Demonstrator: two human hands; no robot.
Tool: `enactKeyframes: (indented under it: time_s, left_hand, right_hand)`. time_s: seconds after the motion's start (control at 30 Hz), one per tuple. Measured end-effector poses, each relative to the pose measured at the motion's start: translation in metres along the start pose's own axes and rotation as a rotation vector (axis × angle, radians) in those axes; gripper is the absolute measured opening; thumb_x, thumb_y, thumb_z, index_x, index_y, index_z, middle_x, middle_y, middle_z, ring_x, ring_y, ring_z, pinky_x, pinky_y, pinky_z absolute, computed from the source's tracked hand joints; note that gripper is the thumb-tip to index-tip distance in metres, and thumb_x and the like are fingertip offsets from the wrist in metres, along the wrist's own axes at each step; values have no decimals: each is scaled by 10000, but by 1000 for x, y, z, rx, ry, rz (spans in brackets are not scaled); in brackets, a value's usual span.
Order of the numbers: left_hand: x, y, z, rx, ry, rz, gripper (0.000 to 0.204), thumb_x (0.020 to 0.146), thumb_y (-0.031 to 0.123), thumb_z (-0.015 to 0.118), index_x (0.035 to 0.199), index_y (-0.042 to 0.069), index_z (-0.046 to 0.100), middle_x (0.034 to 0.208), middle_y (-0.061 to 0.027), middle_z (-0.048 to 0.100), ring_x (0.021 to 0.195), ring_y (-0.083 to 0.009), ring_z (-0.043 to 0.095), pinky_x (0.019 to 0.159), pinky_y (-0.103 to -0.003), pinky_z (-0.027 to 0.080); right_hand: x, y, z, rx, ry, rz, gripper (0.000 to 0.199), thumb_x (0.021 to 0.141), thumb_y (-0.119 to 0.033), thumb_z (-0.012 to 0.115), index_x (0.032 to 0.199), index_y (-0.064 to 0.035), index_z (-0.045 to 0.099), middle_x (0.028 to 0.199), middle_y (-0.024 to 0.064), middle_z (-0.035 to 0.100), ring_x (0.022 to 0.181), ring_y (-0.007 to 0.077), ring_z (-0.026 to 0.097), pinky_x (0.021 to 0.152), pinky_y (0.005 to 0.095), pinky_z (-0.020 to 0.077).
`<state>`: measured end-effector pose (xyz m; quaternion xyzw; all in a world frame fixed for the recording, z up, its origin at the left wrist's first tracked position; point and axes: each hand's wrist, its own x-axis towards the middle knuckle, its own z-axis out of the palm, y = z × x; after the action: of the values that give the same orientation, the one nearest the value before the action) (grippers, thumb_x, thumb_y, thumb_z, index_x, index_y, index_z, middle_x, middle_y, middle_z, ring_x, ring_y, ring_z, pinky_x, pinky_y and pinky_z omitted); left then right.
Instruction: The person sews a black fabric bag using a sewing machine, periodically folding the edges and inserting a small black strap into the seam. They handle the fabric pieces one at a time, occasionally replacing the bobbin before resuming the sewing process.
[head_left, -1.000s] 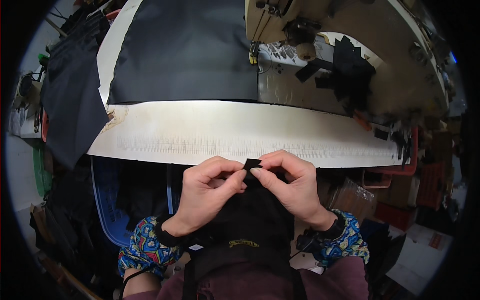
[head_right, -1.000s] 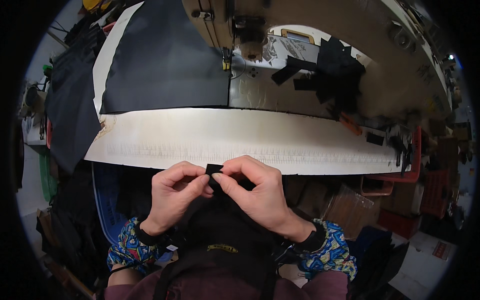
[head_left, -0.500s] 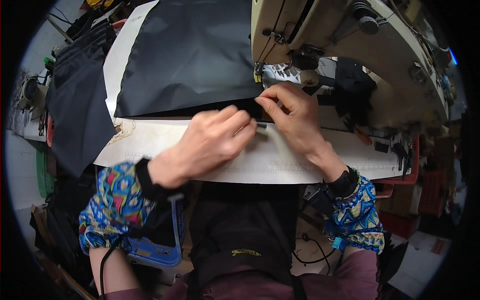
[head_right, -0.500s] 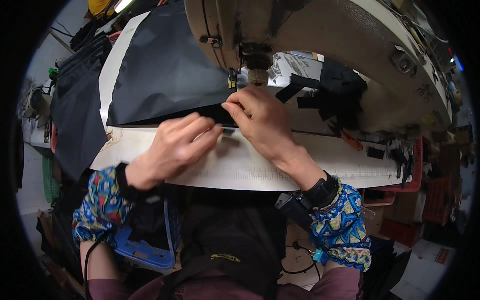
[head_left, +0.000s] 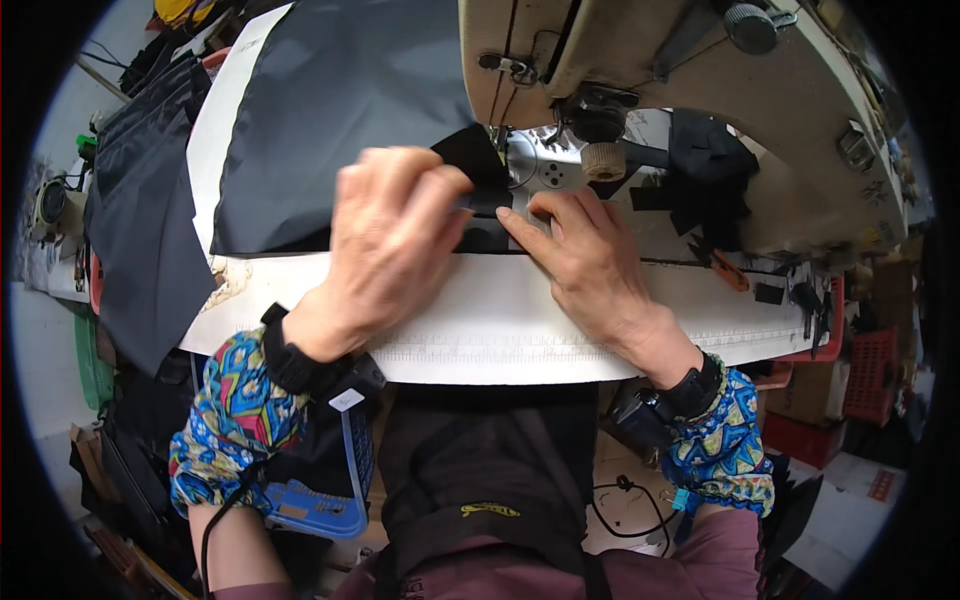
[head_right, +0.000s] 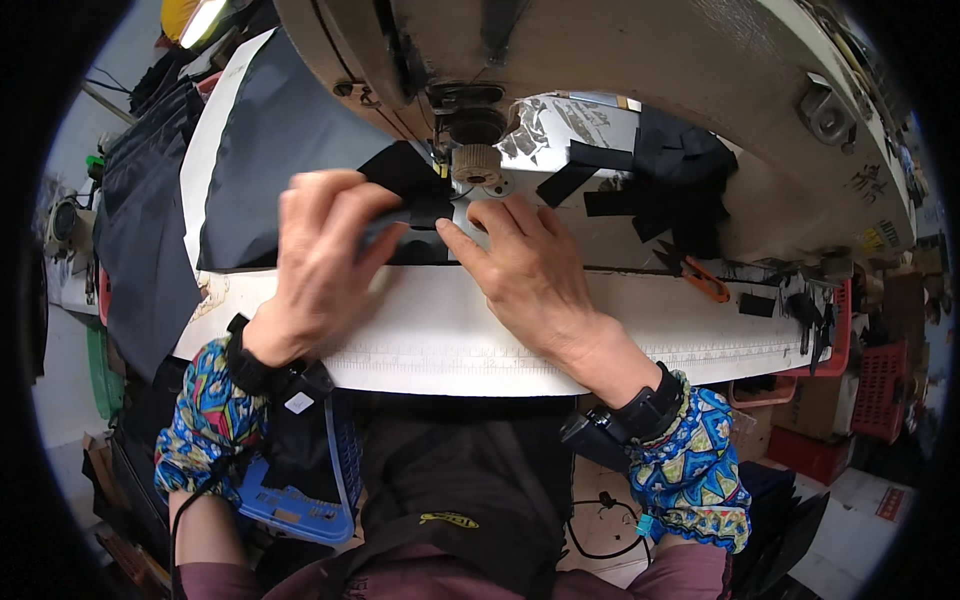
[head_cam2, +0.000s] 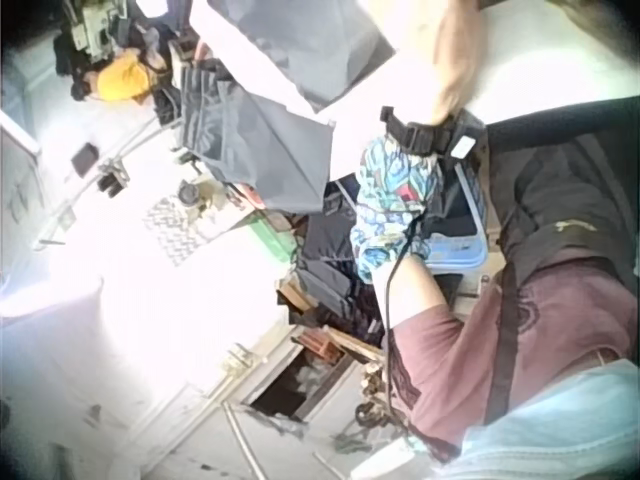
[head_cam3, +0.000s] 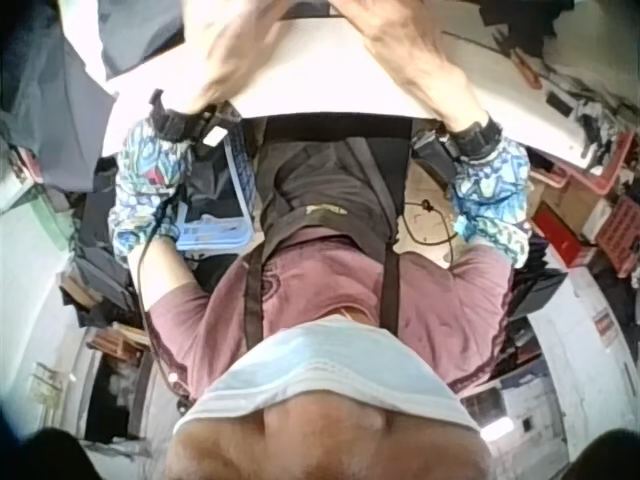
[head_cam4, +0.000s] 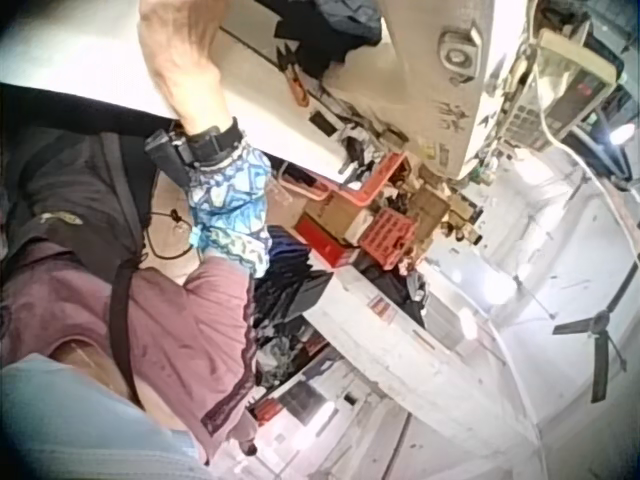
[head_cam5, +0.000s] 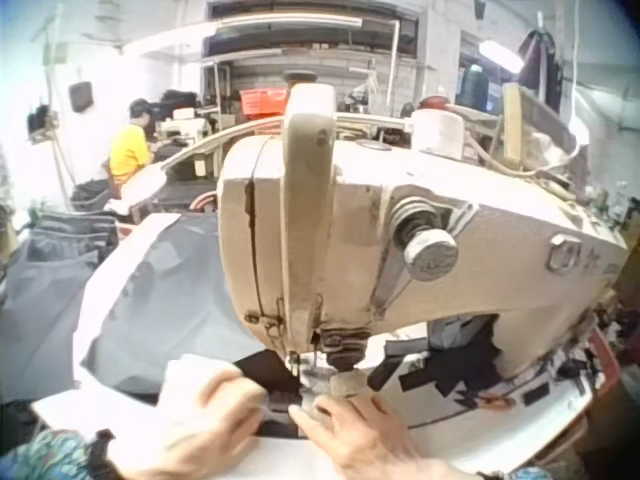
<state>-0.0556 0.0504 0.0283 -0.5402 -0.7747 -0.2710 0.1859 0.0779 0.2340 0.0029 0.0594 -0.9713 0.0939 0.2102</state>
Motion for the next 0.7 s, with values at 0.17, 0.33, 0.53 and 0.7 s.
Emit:
enactKeyframes:
  time_s: [0.17,0.33,0.53,0.7]
  left_hand:
    - [-6,-20,5,-149,-45,10,378,756,-66,703,1127,2,677,1252,-149,640,1210,-352,580,1032,-437,468]
    - [-7,-17,13,-223,-218,276,300,771,-60,676,1068,-33,713,1170,-166,703,1186,-325,640,1062,-436,498]
    - [2,-27,22,-193,-193,303,255,784,-10,700,1037,-36,723,1163,-168,708,1143,-313,661,1009,-414,532]
    - [12,-42,31,-235,-178,277,253,799,2,698,1048,-34,726,1155,-173,710,1150,-307,660,984,-393,545]
  right_hand:
    - [2,4,0,24,-11,11,399,770,-23,611,1150,-93,709,1089,73,582,1037,248,561,864,389,487]
    - [3,9,-4,64,-46,19,441,734,26,618,1154,-78,702,1101,83,585,1047,267,559,877,398,488]
    - [-49,27,-40,-2,336,173,439,681,81,552,1040,-67,757,1079,125,682,1018,325,635,938,425,492]
    - [-128,93,-75,-689,710,598,371,875,135,503,1132,-25,717,1209,132,615,1118,308,578,915,418,479]
